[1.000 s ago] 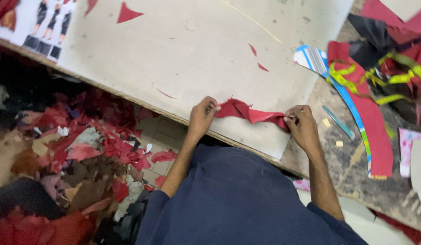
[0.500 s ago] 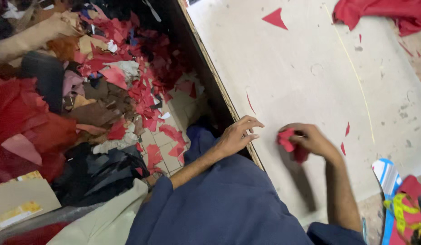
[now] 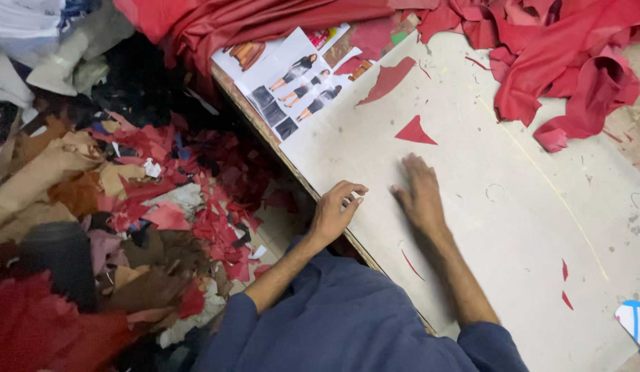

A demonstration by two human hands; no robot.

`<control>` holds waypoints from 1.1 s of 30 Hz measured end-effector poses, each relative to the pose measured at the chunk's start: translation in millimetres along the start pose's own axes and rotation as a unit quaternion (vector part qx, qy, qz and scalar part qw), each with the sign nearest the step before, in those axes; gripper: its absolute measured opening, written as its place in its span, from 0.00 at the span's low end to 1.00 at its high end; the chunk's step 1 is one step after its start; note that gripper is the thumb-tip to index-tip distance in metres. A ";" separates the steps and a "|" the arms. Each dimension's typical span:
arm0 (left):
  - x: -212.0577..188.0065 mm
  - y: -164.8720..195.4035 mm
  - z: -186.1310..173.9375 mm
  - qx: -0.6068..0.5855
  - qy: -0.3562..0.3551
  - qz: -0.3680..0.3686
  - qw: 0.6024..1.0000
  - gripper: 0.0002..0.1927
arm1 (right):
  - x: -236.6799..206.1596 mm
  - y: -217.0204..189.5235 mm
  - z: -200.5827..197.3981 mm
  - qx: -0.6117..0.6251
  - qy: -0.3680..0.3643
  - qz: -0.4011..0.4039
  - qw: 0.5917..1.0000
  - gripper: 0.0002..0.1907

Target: The person places a white paper pattern on a red fabric sheet and uses a utility knife to cut along the pattern's edge. After cutting, the person removes the pattern and sets aside the cut fabric piece. The workspace contains scattered fabric scraps and a measuring tape.

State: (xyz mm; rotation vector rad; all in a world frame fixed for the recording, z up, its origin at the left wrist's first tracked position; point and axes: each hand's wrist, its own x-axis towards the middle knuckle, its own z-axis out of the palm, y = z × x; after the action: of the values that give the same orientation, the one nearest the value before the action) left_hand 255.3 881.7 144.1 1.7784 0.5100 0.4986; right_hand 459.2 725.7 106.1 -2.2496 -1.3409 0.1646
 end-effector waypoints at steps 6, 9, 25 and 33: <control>68.9 -4.5 -19.5 -0.050 -0.034 -0.019 0.998 0.09 | 12.5 -49.0 9.4 -0.109 0.034 0.019 0.993 0.29; 88.7 -13.1 -11.4 -0.058 -0.034 -0.034 0.997 0.07 | 15.4 -46.0 9.1 -0.108 0.028 0.034 0.993 0.29; 181.6 -7.2 82.2 -0.089 -0.197 0.095 0.972 0.10 | 12.7 -26.6 10.6 -0.070 0.027 0.063 0.995 0.23; 179.7 30.1 156.2 0.121 -0.410 0.286 0.858 0.30 | -5.2 -16.6 15.2 0.037 -0.123 0.177 0.976 0.21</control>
State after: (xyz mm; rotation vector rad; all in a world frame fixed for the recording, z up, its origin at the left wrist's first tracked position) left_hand 493.9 855.9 147.5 2.1727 -0.6005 0.0243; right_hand 438.1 733.1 100.2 -2.4465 -1.0135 0.6248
